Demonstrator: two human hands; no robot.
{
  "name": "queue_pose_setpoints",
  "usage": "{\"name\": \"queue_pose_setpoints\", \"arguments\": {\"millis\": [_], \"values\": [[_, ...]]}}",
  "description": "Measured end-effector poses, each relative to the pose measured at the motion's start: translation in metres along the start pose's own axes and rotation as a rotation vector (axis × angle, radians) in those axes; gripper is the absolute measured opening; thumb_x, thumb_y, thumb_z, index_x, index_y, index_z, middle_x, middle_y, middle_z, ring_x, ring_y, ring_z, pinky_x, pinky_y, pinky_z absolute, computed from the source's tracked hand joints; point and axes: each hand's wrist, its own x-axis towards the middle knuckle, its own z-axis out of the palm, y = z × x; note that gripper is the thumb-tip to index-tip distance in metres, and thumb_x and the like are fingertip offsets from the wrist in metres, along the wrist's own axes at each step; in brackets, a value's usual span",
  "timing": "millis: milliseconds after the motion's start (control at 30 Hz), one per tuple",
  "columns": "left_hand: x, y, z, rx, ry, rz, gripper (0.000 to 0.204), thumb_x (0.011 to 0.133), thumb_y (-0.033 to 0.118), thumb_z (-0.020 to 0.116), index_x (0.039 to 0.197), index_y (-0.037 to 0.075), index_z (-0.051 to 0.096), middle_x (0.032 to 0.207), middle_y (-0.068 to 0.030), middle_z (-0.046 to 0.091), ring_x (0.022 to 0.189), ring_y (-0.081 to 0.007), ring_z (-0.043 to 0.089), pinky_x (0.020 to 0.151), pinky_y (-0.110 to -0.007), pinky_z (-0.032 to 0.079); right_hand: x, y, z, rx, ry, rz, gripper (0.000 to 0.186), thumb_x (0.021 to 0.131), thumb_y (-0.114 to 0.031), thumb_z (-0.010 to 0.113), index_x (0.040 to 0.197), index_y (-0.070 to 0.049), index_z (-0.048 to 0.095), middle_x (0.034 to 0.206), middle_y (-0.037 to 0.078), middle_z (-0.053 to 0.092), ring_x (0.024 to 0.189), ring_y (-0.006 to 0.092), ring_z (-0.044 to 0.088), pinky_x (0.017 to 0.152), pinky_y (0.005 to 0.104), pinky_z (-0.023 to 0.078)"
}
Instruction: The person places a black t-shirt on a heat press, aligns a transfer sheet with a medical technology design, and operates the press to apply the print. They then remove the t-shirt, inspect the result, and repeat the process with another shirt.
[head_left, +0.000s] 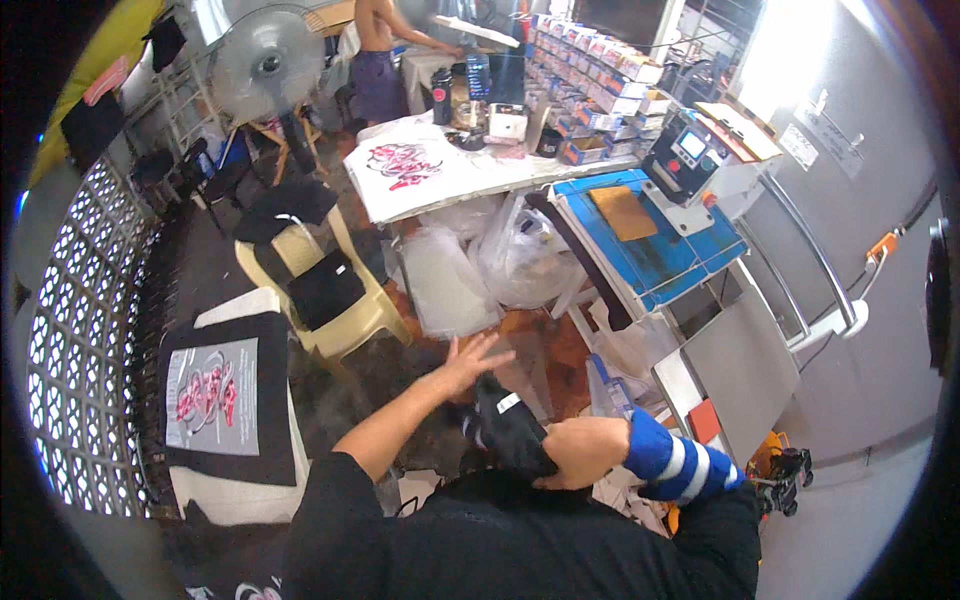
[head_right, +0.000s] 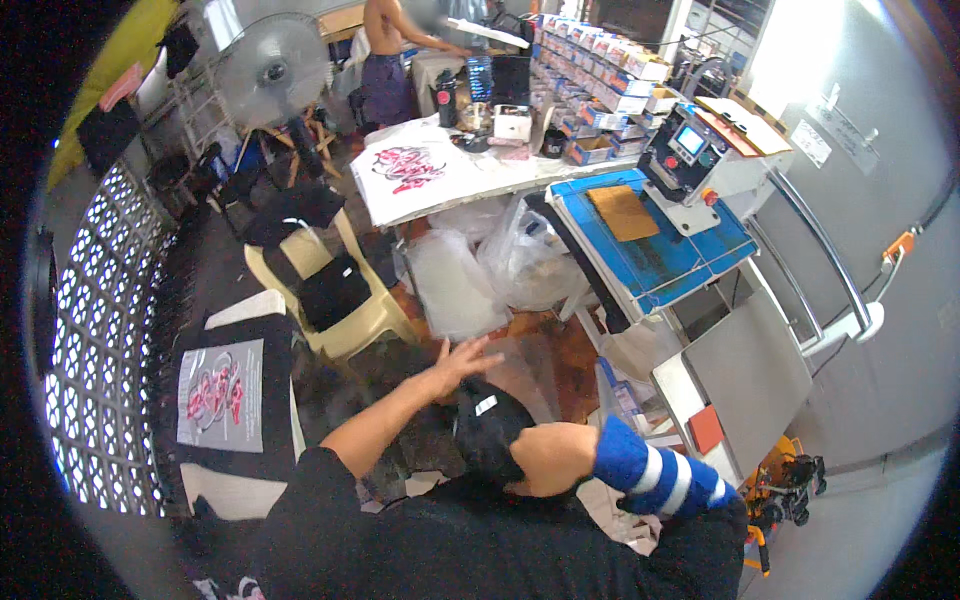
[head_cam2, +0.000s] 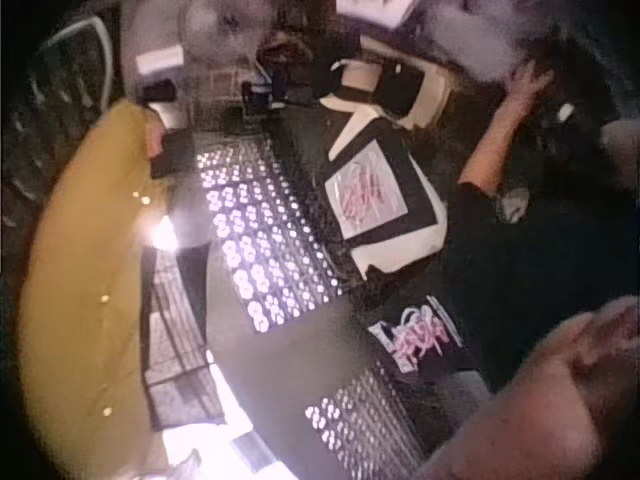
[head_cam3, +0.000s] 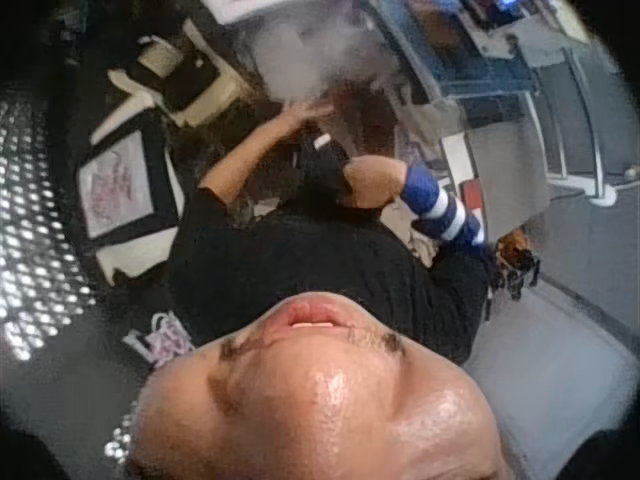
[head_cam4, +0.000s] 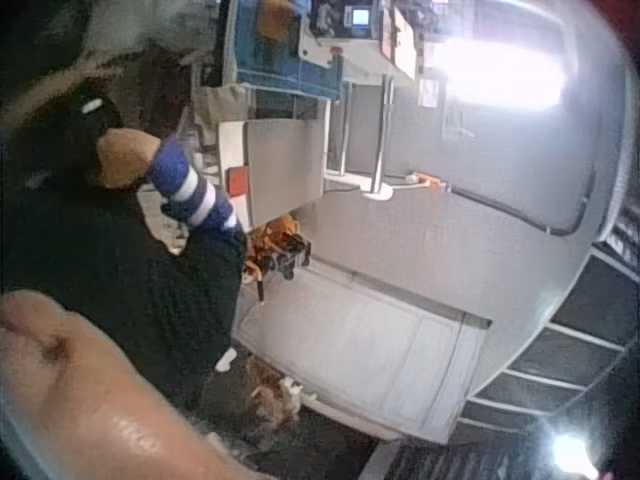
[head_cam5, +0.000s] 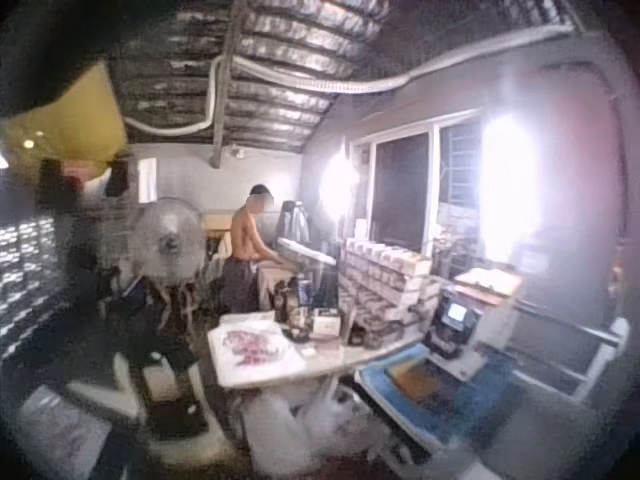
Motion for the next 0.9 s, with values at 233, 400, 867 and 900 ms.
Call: {"name": "queue_pose_setpoints", "arguments": {"millis": [233,400,867,900], "values": [[0.006,0.01,0.002,-0.698,-0.068,-0.078,0.042,0.081,0.03,0.088,0.104,0.002,0.068,0.091,-0.0125,0.072,0.084,-0.0216,0.067,0.077,-0.038,0.053,-0.104,0.037,0.079,0.08,1.147,0.687,0.033,0.07,0.003,0.064,0.101,-0.003,0.072,0.094,0.022,0.072,0.091,0.0403,0.071,0.081,0.0453,0.057],[0.023,0.074,-0.07,-0.672,0.062,0.238,0.04,0.077,0.022,0.088,0.093,0.001,0.058,0.083,-0.0151,0.065,0.079,-0.0256,0.063,0.073,-0.038,0.05,-0.135,0.042,0.196,0.243,1.52,1.0,0.036,0.072,0.004,0.057,0.103,0.0,0.074,0.097,0.022,0.074,0.094,0.0383,0.072,0.087,0.0408,0.056],[0.175,0.155,-0.085,-0.595,0.1,0.488,0.032,0.07,-0.007,0.061,0.1,-0.002,0.072,0.096,-0.0151,0.072,0.094,-0.0296,0.07,0.086,-0.035,0.053,-0.186,0.059,0.346,0.448,1.969,1.69,0.031,0.081,0.002,0.055,0.105,-0.001,0.075,0.102,0.022,0.074,0.098,0.0315,0.073,0.089,0.0359,0.054],[0.185,0.15,-0.082,-0.683,0.054,0.476,0.034,0.072,-0.007,0.06,0.103,-0.002,0.073,0.097,-0.015,0.072,0.094,-0.0273,0.07,0.088,-0.034,0.053,-0.196,0.055,0.338,0.54,1.867,1.693,0.028,0.083,0.004,0.056,0.103,0.0,0.075,0.102,0.017,0.076,0.097,0.0245,0.073,0.089,0.0323,0.053]]}}
